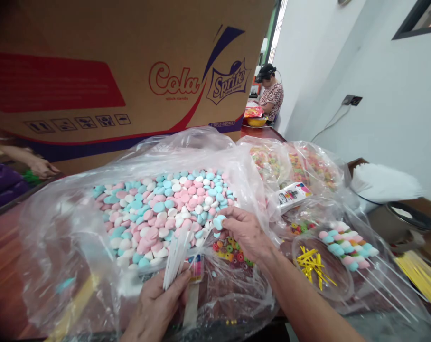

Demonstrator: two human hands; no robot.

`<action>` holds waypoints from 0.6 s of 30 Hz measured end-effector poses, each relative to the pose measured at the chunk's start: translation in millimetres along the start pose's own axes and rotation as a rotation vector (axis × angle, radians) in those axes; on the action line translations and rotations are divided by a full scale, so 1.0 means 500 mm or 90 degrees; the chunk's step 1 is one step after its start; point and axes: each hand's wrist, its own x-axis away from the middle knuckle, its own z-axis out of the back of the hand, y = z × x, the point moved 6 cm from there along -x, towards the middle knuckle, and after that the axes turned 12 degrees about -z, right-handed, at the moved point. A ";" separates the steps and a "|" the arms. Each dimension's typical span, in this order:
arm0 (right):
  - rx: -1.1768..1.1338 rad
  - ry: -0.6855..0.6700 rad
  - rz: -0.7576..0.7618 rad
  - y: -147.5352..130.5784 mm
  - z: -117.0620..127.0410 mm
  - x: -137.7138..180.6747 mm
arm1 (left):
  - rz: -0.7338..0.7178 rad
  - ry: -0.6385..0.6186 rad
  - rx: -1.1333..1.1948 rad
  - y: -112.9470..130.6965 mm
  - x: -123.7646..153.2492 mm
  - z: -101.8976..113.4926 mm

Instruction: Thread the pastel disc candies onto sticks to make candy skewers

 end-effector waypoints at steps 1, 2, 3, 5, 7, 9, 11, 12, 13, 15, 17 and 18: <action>-0.005 -0.001 -0.006 0.001 -0.002 0.000 | -0.001 0.001 0.000 0.000 0.000 0.001; -0.008 -0.001 -0.011 0.002 -0.004 0.000 | 0.002 0.005 0.002 0.000 0.000 0.003; -0.011 0.000 -0.016 0.004 -0.006 -0.001 | 0.006 0.009 0.003 0.001 0.000 0.005; -0.012 0.002 -0.025 0.008 -0.007 -0.002 | 0.012 0.000 -0.003 0.002 0.001 0.007; -0.009 -0.001 -0.030 0.012 -0.009 -0.004 | 0.015 -0.029 -0.021 0.004 0.001 0.007; -0.004 -0.005 -0.036 0.015 -0.011 -0.005 | 0.019 -0.045 -0.031 0.005 0.001 0.007; 0.003 -0.006 -0.040 0.017 -0.012 -0.006 | 0.019 -0.026 -0.022 0.005 0.000 0.008; 0.008 -0.005 -0.039 0.017 -0.012 -0.006 | 0.018 -0.012 -0.010 0.005 0.000 0.008; 0.015 -0.006 -0.038 0.017 -0.013 -0.006 | 0.013 0.005 0.002 0.005 0.000 0.008; 0.026 -0.009 -0.035 0.018 -0.014 -0.006 | -0.005 0.038 0.012 0.006 0.002 0.008; 0.034 -0.010 -0.029 0.020 -0.015 -0.007 | -0.017 0.051 0.004 0.008 0.003 0.006; 0.041 -0.012 -0.024 0.022 -0.015 -0.008 | -0.015 0.052 0.001 0.009 0.004 0.006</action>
